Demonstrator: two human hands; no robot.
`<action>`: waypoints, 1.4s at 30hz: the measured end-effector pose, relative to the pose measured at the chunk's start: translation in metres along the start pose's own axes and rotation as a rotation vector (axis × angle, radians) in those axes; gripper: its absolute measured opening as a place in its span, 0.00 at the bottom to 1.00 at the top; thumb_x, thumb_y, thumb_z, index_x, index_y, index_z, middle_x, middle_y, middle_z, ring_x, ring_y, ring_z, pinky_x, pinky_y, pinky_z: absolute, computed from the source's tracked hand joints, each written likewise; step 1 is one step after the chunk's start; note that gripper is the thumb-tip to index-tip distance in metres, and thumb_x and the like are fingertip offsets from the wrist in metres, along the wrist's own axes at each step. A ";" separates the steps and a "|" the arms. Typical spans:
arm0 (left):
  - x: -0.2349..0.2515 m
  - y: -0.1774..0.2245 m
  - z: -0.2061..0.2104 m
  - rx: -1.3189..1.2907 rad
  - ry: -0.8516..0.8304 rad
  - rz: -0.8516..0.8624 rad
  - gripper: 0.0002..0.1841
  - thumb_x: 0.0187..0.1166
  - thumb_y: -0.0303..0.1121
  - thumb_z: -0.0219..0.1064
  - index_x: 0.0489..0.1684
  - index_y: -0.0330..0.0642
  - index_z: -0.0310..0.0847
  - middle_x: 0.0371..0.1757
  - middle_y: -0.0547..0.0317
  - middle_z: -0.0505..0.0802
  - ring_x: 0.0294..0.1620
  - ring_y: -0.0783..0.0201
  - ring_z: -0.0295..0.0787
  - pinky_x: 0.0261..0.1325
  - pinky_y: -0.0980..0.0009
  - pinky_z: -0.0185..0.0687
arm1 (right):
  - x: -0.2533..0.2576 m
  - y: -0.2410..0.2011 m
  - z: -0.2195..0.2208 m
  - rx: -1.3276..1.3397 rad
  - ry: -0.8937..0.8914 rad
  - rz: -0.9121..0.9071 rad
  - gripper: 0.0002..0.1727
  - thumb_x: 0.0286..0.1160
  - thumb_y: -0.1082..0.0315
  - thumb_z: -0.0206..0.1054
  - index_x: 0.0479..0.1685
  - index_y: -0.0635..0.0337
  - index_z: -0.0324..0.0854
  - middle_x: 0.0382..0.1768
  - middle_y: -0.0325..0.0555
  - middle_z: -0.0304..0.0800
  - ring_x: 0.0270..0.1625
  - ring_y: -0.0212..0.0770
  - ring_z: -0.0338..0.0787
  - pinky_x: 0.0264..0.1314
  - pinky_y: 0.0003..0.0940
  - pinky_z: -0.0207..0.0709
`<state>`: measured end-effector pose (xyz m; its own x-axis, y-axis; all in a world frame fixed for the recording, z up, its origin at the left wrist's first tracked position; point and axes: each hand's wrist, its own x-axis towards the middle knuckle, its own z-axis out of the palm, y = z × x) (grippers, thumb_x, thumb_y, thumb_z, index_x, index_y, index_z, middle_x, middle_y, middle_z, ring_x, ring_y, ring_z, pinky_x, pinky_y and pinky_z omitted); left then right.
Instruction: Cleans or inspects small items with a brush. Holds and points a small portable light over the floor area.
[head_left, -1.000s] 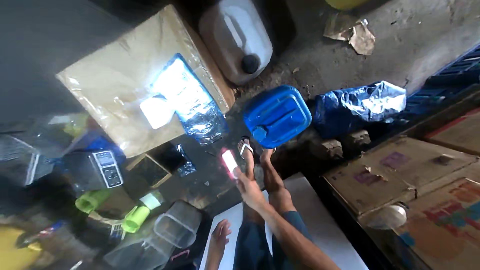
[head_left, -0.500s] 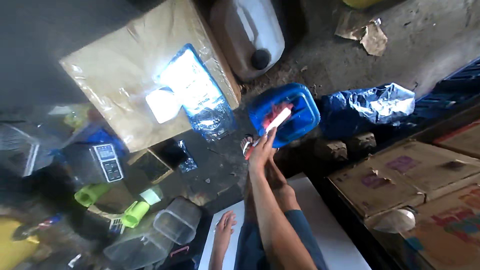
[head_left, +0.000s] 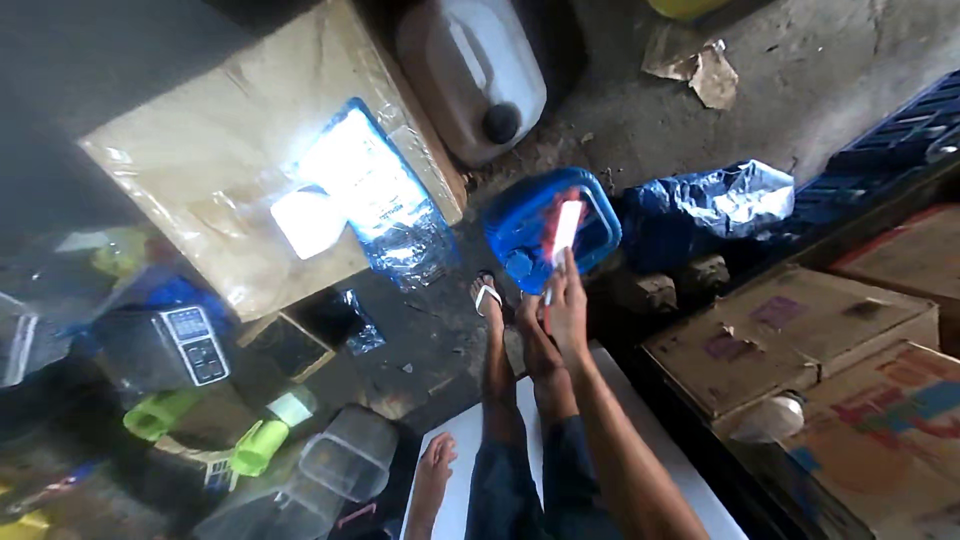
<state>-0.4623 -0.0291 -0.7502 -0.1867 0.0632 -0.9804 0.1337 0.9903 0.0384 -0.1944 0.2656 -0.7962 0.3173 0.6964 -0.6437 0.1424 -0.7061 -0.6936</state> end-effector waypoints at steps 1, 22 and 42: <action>0.002 0.003 0.002 0.006 -0.002 -0.005 0.22 0.93 0.41 0.53 0.78 0.40 0.75 0.66 0.44 0.90 0.62 0.51 0.91 0.57 0.50 0.88 | 0.018 0.008 -0.002 -0.001 0.038 0.022 0.31 0.95 0.64 0.45 0.96 0.51 0.49 0.43 0.55 0.87 0.29 0.42 0.87 0.33 0.41 0.87; -0.072 0.073 -0.020 0.388 0.056 0.109 0.23 0.93 0.41 0.52 0.78 0.38 0.74 0.67 0.39 0.89 0.64 0.46 0.90 0.63 0.44 0.86 | -0.016 0.067 -0.050 -0.154 0.124 0.307 0.39 0.91 0.53 0.53 0.96 0.56 0.42 0.57 0.61 0.90 0.50 0.53 0.95 0.58 0.55 0.88; -0.052 0.204 -0.251 0.723 0.012 0.557 0.24 0.93 0.42 0.55 0.77 0.33 0.74 0.65 0.34 0.88 0.62 0.40 0.89 0.65 0.42 0.83 | -0.349 0.032 -0.047 0.250 0.305 0.239 0.30 0.90 0.51 0.57 0.88 0.48 0.68 0.64 0.59 0.89 0.56 0.55 0.92 0.59 0.60 0.84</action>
<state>-0.6696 0.2011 -0.6424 0.0782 0.5141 -0.8542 0.7838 0.4977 0.3713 -0.2565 -0.0063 -0.5789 0.5809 0.4213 -0.6965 -0.1873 -0.7635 -0.6181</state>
